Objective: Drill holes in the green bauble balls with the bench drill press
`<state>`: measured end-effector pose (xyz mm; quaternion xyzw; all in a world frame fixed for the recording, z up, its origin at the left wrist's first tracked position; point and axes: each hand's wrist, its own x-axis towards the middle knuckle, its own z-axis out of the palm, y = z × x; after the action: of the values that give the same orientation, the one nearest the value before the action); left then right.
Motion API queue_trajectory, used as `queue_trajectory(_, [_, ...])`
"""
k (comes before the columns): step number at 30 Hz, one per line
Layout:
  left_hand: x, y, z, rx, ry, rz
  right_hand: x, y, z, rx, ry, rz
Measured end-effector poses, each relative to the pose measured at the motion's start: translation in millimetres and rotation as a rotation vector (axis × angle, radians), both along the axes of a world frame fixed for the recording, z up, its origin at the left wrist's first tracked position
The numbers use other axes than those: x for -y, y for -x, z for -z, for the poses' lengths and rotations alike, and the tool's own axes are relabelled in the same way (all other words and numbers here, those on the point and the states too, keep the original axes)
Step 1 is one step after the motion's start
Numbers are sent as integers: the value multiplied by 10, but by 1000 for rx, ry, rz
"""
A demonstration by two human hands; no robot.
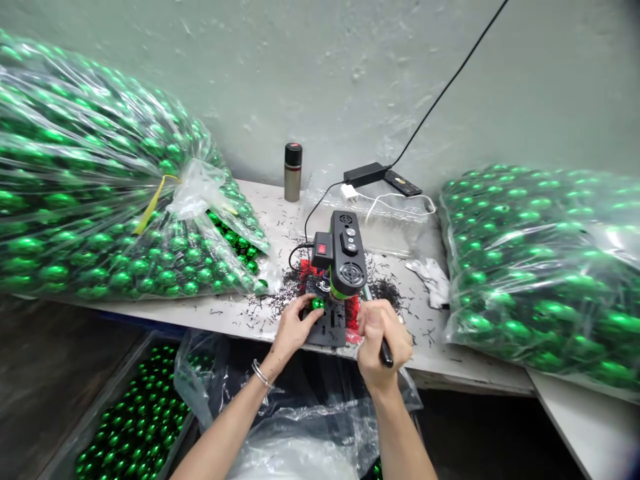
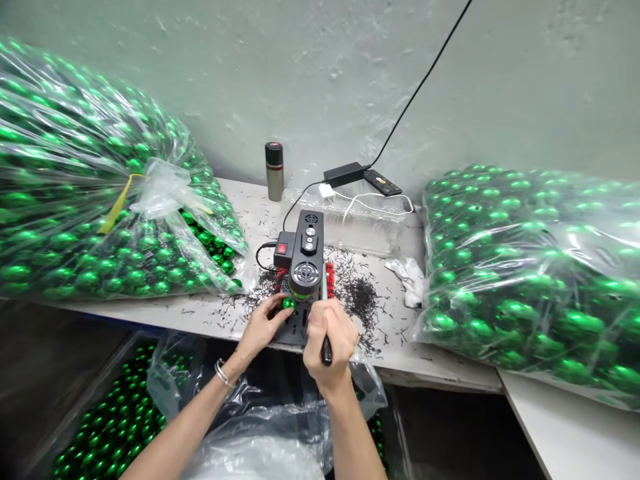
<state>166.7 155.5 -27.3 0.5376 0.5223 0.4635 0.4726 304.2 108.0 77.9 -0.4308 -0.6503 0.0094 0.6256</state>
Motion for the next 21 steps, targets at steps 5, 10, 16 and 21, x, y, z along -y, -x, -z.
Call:
queue_trajectory(5, [76,-52,64,-371,-204,-16,14,2,31,8,7,2])
queue_trajectory(10, [86,-77,168,-477,-445,-6,36,-4,97,12,19,8])
queue_trajectory(16, [52,-80,226,-470,-483,-39,52,-9,149,60,2,8])
queue_trajectory(21, [55,7,201,-381,-357,6,51,-13,160,76,0,16])
